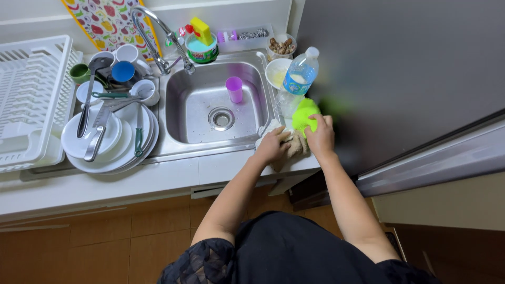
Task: Washing a cup and drying various kitchen utensils and plates with a cloth.
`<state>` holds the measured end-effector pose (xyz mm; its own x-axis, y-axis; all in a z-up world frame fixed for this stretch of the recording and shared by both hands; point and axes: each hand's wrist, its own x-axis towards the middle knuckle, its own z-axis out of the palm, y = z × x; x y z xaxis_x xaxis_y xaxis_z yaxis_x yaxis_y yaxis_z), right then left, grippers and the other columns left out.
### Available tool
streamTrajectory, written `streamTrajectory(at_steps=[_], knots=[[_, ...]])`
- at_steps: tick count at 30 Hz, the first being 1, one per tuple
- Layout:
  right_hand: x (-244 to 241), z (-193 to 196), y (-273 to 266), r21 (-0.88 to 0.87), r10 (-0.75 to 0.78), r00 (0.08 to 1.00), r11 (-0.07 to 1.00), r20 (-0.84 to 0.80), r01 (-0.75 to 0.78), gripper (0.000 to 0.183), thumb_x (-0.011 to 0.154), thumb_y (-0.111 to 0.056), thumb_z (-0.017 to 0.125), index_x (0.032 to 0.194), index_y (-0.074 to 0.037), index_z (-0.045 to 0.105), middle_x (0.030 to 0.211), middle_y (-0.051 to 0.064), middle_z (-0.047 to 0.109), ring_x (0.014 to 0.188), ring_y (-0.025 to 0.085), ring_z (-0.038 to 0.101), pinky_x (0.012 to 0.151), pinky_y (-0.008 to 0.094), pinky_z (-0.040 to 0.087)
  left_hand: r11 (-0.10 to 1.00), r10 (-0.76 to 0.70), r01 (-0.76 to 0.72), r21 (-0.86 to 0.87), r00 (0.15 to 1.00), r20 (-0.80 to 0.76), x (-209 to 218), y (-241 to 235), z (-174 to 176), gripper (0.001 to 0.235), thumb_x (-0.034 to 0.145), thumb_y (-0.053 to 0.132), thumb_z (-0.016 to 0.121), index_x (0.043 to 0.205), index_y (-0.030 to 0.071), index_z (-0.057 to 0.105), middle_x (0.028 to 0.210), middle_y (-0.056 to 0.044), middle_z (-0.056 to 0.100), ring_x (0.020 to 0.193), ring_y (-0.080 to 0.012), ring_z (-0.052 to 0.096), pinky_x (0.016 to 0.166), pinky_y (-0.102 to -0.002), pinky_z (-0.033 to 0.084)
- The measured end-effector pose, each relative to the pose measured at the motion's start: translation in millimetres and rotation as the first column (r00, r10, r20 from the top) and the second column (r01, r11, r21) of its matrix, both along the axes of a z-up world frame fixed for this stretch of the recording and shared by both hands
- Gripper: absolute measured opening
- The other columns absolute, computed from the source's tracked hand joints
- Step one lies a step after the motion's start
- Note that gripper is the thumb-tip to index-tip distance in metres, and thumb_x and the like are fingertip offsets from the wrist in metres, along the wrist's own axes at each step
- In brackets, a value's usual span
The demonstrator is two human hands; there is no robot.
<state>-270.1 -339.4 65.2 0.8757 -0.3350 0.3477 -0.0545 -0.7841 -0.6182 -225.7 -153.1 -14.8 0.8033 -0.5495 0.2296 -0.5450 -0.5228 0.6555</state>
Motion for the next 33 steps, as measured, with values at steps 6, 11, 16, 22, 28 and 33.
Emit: streamTrajectory(at_steps=[6,11,16,22,28,33], knots=[[-35,72,29,-0.063,0.013,0.948,0.998,0.319,0.007,0.031,0.083,-0.003,0.077,0.110,-0.009,0.065,0.110,0.015,0.058,0.102,0.037,0.062,0.089,0.045,0.052,0.999,-0.027,0.024,-0.025,0.990,-0.136,9,15,-2,0.046,0.084,0.020,0.073,0.130,0.014,0.070,0.153,-0.018,0.049,0.140,-0.0392,0.044,0.114,-0.044,0.037],[-44,96,78,0.153,-0.006,0.900,0.986,0.437,-0.067,0.031,0.087,0.000,0.078,0.111,-0.005,0.059,0.103,0.010,0.056,0.094,0.025,0.056,0.086,0.037,0.049,0.971,0.103,-0.126,-0.201,0.987,-0.121,6,30,39,0.035,0.097,0.028,0.069,0.128,0.012,0.071,0.149,-0.018,0.057,0.142,-0.0365,0.050,0.118,-0.043,0.040],[-29,63,163,0.432,0.060,0.904,0.864,0.422,-0.259,0.032,0.096,-0.003,0.075,0.118,-0.006,0.052,0.104,0.002,0.056,0.094,0.012,0.054,0.085,0.028,0.049,0.494,-0.317,-0.506,-0.707,0.653,-0.688,-18,86,125,0.051,0.099,0.048,0.048,0.142,0.021,0.052,0.142,-0.003,0.056,0.136,-0.0215,0.050,0.094,-0.043,0.054],[5,27,254,0.812,0.375,0.883,0.398,0.281,-0.427,0.039,0.095,-0.011,0.075,0.125,-0.007,0.050,0.111,0.004,0.055,0.098,0.014,0.055,0.081,0.030,0.050,0.381,0.147,-0.528,-0.759,0.845,-0.514,-14,202,134,0.045,0.098,0.031,0.075,0.126,0.000,0.062,0.111,-0.012,0.072,0.101,-0.0246,0.068,0.085,-0.037,0.056],[26,113,337,0.989,0.488,0.863,-0.001,-0.130,0.149,0.062,0.079,-0.057,0.065,0.129,-0.025,0.047,0.118,0.005,0.063,0.105,0.030,0.065,0.081,0.056,0.056,0.699,0.500,-0.433,-0.569,0.865,-0.044,-28,314,166,0.044,0.091,0.021,0.078,0.129,0.006,0.062,0.117,-0.017,0.071,0.106,-0.0315,0.071,0.091,-0.039,0.057],[63,40,364,0.964,0.518,0.855,-0.216,-0.025,0.159,0.056,0.090,-0.049,0.073,0.129,-0.011,0.060,0.118,0.011,0.067,0.110,0.027,0.066,0.098,0.050,0.055,0.823,0.172,-0.297,-0.484,0.943,-0.286,-41,357,191,0.059,0.084,0.022,0.073,0.139,0.013,0.057,0.113,-0.015,0.071,0.103,-0.0329,0.073,0.092,-0.038,0.057]])
